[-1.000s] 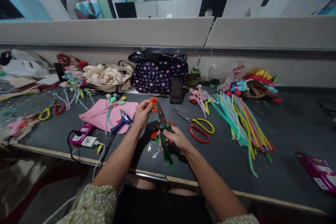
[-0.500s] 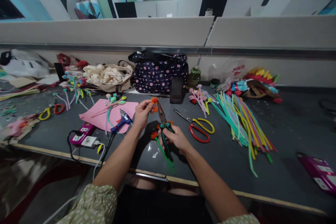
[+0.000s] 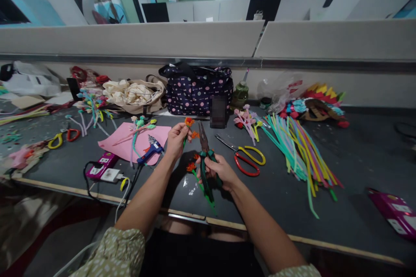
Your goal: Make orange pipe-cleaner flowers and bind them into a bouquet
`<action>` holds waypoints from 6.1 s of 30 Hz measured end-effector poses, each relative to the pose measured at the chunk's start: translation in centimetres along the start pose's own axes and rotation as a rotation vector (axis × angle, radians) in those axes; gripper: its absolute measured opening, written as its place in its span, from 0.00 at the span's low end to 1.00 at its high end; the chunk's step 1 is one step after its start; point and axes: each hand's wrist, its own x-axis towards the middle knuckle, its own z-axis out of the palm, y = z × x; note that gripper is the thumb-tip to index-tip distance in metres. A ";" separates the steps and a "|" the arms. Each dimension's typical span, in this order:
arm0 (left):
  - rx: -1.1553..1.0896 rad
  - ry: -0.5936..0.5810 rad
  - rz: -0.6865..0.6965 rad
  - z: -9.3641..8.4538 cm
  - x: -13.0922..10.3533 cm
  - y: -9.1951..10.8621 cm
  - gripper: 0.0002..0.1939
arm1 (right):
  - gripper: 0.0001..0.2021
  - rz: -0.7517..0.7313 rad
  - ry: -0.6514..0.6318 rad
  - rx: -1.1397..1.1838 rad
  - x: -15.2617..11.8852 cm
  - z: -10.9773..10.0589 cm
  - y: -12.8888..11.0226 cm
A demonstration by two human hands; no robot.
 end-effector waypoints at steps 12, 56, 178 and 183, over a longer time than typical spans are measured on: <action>-0.041 -0.028 0.032 0.5 -0.1 0.4 0.14 | 0.18 0.037 -0.054 -0.017 0.0 0.0 0.6; 0.383 0.047 0.284 -0.2 -0.1 0.2 0.08 | 0.20 0.018 0.042 -0.145 -0.2 0.5 0.1; 0.166 0.079 0.184 -0.4 0.2 -1.0 0.08 | 0.21 0.040 0.005 -0.096 0.0 0.3 0.4; 0.038 0.115 0.086 -0.2 0.3 -0.9 0.12 | 0.20 0.054 -0.037 -0.079 0.0 0.1 0.6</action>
